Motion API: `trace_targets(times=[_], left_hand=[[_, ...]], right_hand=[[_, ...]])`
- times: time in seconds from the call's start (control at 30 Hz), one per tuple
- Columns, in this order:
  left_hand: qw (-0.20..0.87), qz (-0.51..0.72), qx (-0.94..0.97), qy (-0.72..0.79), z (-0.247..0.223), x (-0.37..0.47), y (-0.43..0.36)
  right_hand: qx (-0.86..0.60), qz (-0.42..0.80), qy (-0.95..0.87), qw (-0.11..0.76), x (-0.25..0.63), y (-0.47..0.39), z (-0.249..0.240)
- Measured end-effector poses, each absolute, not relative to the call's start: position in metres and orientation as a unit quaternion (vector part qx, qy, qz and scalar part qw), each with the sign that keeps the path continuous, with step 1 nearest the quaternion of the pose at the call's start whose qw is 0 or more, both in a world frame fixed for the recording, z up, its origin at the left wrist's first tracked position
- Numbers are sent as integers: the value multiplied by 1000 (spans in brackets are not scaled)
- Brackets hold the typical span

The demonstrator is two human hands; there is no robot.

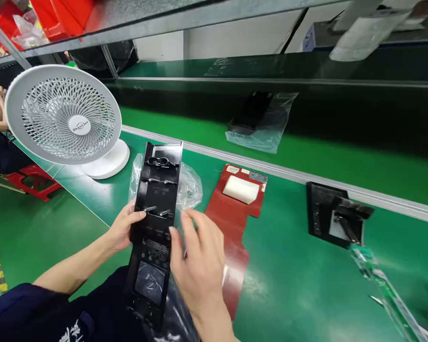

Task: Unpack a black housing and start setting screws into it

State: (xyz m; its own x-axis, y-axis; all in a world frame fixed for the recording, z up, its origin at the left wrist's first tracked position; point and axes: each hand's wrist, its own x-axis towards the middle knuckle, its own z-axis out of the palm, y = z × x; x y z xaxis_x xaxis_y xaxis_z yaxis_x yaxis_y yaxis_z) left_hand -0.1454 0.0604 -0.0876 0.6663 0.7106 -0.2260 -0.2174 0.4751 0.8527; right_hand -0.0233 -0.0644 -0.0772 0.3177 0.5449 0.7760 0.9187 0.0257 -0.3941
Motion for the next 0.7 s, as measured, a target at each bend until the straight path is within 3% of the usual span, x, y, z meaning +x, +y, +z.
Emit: trace_targets(times=[0.1,0.17,0.43,0.57,0.7], left_hand=[[809,284,428,286,-86,-152,59],[802,286,436,290,-82,-156,60],[770,289,506,258,-62,-156,82],[752,259,518,314,-57,-158,114],[665,264,601,357,-63,-170,172]], right_hand=[[-682,-213,-631,303,-17,-49,-64],[-689,-196,-644,266,-16,-39,-65],[-646,-147,-620,419,-19,-14,-69],[-651,-173,-615,410,11,-22,-45],[-697,-202,-575,379,63,-59,-15]])
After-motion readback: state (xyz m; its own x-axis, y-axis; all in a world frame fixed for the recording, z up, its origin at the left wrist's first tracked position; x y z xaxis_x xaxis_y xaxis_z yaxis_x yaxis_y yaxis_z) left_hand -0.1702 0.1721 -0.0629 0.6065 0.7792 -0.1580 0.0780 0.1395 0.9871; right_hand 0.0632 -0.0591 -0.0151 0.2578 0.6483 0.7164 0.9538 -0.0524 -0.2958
